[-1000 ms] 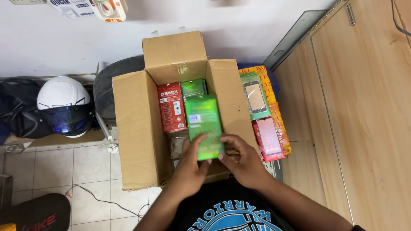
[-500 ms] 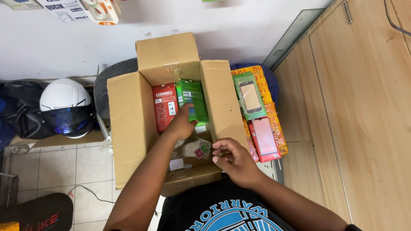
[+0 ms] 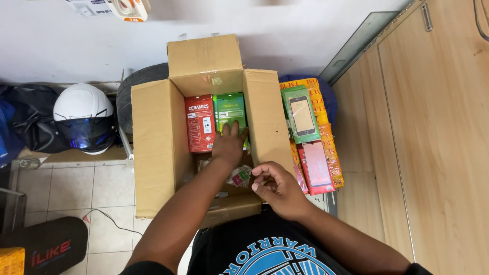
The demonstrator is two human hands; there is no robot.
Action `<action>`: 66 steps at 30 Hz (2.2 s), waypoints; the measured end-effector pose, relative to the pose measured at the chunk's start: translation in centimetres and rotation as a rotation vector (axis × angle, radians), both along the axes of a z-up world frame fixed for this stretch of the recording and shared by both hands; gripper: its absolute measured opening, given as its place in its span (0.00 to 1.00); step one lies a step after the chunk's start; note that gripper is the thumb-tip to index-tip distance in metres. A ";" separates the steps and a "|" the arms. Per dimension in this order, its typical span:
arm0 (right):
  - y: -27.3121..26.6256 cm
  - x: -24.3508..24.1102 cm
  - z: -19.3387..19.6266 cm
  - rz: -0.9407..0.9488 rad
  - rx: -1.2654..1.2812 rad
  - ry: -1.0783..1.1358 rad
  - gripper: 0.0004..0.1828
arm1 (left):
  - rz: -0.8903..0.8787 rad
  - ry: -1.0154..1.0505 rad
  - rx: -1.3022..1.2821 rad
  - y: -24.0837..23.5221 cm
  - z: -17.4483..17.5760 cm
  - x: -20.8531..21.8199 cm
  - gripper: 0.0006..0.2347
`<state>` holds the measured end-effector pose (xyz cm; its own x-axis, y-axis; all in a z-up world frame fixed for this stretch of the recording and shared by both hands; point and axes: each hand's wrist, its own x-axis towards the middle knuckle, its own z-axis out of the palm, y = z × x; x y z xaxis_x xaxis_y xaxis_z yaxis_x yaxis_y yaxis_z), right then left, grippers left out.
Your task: Checking and sorting mobile accessories from a cardboard box.
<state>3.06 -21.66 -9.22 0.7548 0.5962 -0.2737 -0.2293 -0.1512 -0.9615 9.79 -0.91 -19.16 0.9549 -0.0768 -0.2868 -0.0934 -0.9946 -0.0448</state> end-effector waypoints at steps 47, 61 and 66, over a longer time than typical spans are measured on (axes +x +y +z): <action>-1.5 16.2 -15.5 -0.318 -0.741 -0.671 0.27 | 0.195 0.419 -0.409 -2.0 8.7 -2.0 0.18; 1.3 14.8 -13.7 -0.110 -1.140 -0.620 0.49 | 0.310 0.284 -0.625 -2.6 8.9 -6.2 0.14; -0.7 15.1 -13.3 -0.325 -0.907 -0.586 0.39 | 0.295 0.185 -0.694 -2.6 8.0 -6.2 0.16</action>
